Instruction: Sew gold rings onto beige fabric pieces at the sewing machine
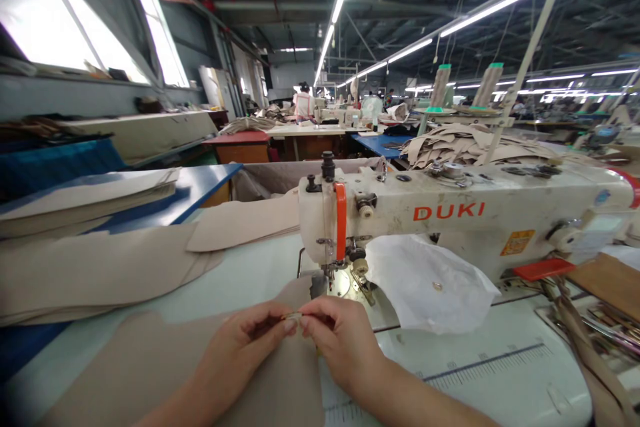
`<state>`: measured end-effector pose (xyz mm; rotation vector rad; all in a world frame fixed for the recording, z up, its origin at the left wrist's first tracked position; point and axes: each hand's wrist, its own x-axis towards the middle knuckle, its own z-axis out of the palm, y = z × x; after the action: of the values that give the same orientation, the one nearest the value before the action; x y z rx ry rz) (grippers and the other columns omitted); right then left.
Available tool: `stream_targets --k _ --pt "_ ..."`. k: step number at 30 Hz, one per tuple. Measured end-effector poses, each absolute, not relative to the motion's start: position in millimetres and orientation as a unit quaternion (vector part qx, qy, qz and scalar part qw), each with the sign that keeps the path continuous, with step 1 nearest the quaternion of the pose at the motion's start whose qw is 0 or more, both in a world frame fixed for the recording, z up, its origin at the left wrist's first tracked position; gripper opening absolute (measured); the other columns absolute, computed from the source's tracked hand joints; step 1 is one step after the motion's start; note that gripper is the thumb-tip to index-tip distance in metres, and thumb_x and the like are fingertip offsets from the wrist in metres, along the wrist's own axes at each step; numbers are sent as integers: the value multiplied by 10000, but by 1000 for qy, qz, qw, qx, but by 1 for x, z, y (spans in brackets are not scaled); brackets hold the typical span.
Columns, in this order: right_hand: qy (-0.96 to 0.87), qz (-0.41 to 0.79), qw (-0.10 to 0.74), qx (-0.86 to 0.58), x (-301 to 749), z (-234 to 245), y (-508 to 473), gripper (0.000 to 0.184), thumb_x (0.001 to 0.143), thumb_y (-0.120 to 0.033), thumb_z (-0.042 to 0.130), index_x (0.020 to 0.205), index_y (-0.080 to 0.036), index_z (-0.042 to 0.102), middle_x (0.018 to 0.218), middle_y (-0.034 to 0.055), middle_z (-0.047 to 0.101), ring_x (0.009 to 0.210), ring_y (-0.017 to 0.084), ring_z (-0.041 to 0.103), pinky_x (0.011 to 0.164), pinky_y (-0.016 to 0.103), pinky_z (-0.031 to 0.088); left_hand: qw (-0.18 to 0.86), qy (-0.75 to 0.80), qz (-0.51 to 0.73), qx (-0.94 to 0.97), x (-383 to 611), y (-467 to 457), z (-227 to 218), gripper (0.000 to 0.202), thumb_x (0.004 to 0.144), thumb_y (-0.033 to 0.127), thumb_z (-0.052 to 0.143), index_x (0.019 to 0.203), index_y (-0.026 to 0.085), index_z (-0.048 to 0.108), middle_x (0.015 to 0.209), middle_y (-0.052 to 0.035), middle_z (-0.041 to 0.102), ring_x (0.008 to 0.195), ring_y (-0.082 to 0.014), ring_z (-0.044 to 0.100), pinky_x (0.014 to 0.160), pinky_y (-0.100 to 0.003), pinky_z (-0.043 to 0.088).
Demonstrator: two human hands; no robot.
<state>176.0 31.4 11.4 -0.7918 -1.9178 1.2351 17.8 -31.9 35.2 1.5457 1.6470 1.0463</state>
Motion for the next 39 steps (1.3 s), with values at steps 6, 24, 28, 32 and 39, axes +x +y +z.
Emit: stream_targets --k 6,24,28,32,39 --pt "-795 397 336 -313 178 17 30 142 797 -178 539 753 -184 674 656 -19 618 612 105 538 566 188 369 288 638 370 611 17 -34 33 202 817 334 519 823 216 682 775 16 698 747 -167 622 686 -234 461" --pt "-650 612 196 -406 171 30 48 143 653 -49 502 590 -165 558 473 -61 567 368 58 517 353 127 340 23 625 220 749 9 -44 2 588 872 267 437 1423 196 243 1378 -120 464 1240 -240 464 1001 -403 427" --pt "-654 617 158 -408 163 31 55 201 629 -17 485 498 -158 543 417 -55 544 330 59 509 321 119 333 9 612 228 757 6 -46 3 527 858 270 464 1369 198 354 1348 -102 503 1212 -238 496 987 -398 446" --pt "-645 625 131 -420 160 36 59 230 642 -12 495 469 -162 508 394 -50 540 284 69 484 308 143 359 -29 576 249 778 7 -38 12 320 853 262 480 1154 213 574 1212 -79 605 1095 -229 580 931 -372 496" --pt "-646 620 97 -434 161 45 62 268 687 -15 500 462 -160 483 366 -51 521 307 68 495 311 132 332 -80 497 276 819 21 -17 22 247 876 181 398 757 193 614 777 -42 663 761 -178 621 711 -296 532"
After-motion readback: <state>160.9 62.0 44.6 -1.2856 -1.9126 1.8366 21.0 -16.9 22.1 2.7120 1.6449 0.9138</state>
